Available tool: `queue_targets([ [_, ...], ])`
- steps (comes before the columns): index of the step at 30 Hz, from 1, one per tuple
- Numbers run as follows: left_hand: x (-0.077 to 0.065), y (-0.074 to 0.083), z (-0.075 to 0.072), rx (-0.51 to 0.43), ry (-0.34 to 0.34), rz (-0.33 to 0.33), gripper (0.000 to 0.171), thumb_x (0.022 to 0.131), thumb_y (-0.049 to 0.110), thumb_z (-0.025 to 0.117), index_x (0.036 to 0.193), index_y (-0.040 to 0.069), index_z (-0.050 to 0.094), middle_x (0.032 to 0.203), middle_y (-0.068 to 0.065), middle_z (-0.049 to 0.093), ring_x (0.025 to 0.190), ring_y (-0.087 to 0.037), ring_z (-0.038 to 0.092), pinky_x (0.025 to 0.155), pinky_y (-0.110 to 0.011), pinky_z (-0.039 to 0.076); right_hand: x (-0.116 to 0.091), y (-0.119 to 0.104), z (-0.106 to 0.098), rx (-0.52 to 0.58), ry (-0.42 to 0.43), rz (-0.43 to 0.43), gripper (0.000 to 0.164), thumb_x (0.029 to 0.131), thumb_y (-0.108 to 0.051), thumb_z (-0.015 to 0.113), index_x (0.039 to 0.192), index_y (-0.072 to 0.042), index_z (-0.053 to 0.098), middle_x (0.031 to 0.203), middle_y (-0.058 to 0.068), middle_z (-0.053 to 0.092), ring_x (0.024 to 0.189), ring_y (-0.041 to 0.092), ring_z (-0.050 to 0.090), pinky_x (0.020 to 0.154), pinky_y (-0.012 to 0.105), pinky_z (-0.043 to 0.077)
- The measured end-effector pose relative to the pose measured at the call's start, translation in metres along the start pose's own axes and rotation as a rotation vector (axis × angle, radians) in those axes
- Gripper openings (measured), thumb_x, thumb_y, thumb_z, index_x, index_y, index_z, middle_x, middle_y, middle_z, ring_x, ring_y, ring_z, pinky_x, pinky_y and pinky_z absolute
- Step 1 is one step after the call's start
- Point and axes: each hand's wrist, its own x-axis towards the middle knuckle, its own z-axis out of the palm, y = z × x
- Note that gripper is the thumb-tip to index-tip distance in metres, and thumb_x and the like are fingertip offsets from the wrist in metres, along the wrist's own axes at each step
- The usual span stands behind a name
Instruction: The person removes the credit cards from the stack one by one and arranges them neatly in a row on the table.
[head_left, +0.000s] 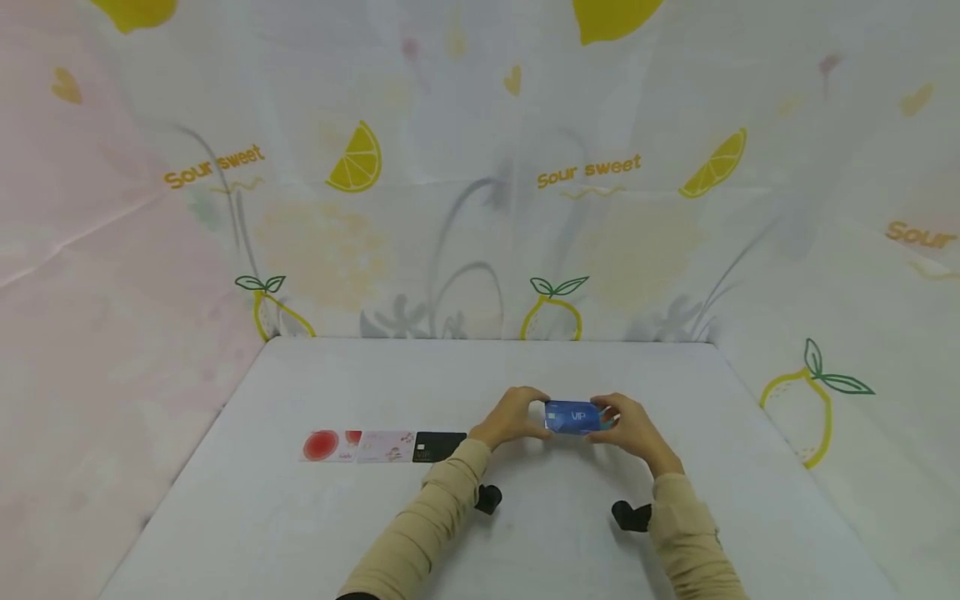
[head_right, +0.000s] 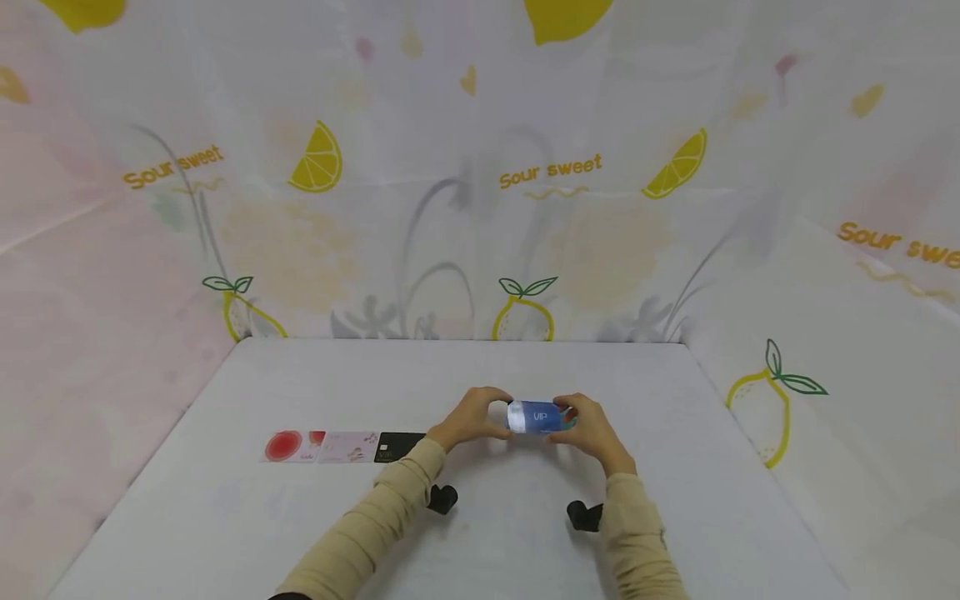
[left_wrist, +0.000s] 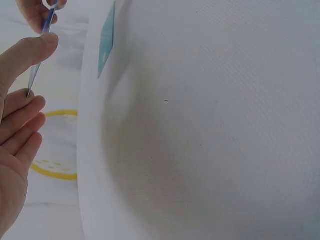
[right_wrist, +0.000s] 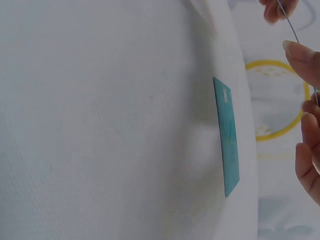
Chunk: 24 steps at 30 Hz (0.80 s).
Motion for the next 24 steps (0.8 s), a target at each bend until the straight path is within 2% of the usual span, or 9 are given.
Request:
queue_targets([
  [5, -0.006, 0.002, -0.007, -0.004, 0.006, 0.002, 0.056, 0.067, 0.021, 0.085, 0.113, -0.003, 0.065, 0.114, -0.013, 0.066, 0.110, -0.025, 0.059, 0.097, -0.034, 0.045, -0.002, -0.002, 0.004, -0.009, 0.028, -0.030, 0.058, 0.063, -0.009, 0.086, 0.111, 0.011, 0.061, 0.098, 0.020, 0.064, 0.079, 0.024, 0.059, 0.065, 0.028, 0.051],
  [14, -0.017, 0.001, -0.020, -0.068, -0.004, -0.008, 0.055, 0.067, 0.019, 0.085, 0.113, -0.004, 0.065, 0.111, -0.014, 0.067, 0.108, -0.027, 0.060, 0.095, -0.037, 0.046, -0.003, -0.016, 0.009, -0.003, 0.052, -0.088, 0.056, 0.062, -0.007, 0.086, 0.108, 0.015, 0.061, 0.092, 0.018, 0.064, 0.077, 0.025, 0.058, 0.068, 0.038, 0.053],
  [24, -0.030, -0.005, -0.028, -0.067, 0.023, 0.001, 0.054, 0.066, 0.018, 0.085, 0.111, -0.005, 0.065, 0.108, -0.016, 0.068, 0.105, -0.028, 0.062, 0.093, -0.038, 0.048, -0.001, -0.025, 0.021, -0.004, 0.059, -0.119, 0.056, 0.060, -0.008, 0.087, 0.105, 0.013, 0.062, 0.087, 0.014, 0.063, 0.075, 0.022, 0.057, 0.065, 0.032, 0.052],
])
